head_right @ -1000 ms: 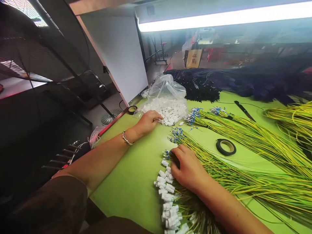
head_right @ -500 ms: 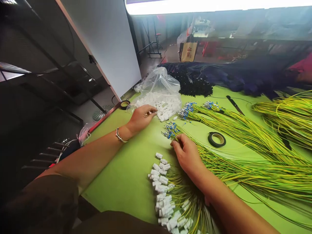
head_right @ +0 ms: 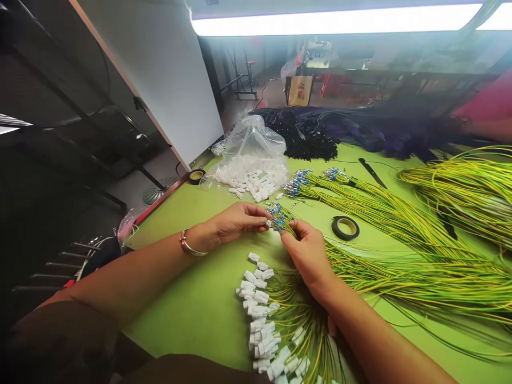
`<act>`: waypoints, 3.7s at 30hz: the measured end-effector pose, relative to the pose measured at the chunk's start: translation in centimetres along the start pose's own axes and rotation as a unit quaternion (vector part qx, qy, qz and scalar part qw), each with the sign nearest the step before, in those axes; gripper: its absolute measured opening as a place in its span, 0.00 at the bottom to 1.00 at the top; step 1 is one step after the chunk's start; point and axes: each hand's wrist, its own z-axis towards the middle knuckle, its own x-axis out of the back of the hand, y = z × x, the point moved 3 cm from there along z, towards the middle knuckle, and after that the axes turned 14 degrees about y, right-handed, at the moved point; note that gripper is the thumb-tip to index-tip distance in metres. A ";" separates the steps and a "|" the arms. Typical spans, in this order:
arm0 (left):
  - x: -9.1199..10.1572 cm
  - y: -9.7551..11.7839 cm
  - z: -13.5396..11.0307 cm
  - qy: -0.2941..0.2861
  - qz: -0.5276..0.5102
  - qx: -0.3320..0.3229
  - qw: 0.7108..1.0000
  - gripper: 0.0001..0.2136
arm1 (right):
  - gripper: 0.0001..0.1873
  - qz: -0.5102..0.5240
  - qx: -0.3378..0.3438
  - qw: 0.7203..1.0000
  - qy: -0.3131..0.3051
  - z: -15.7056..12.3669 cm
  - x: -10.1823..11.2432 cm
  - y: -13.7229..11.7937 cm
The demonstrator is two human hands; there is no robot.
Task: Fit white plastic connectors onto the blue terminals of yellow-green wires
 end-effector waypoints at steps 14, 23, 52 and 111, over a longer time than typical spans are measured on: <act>-0.4 0.4 -0.6 -0.022 0.012 0.028 0.999 0.15 | 0.07 -0.059 0.047 0.997 0.011 -0.1 0.0 -0.9; -0.2 -0.5 -0.1 0.032 0.006 0.014 0.999 0.15 | 0.07 -0.037 0.089 0.995 0.005 -0.4 -0.2 -0.8; 0.2 2.3 -1.4 -0.188 0.484 -0.186 0.834 0.05 | 0.16 0.031 -0.035 0.996 -0.078 0.1 -0.1 0.4; -1.0 -0.9 -0.1 0.069 0.115 -0.117 0.984 0.08 | 0.05 -0.035 -0.023 0.998 -0.036 -0.4 -1.1 0.4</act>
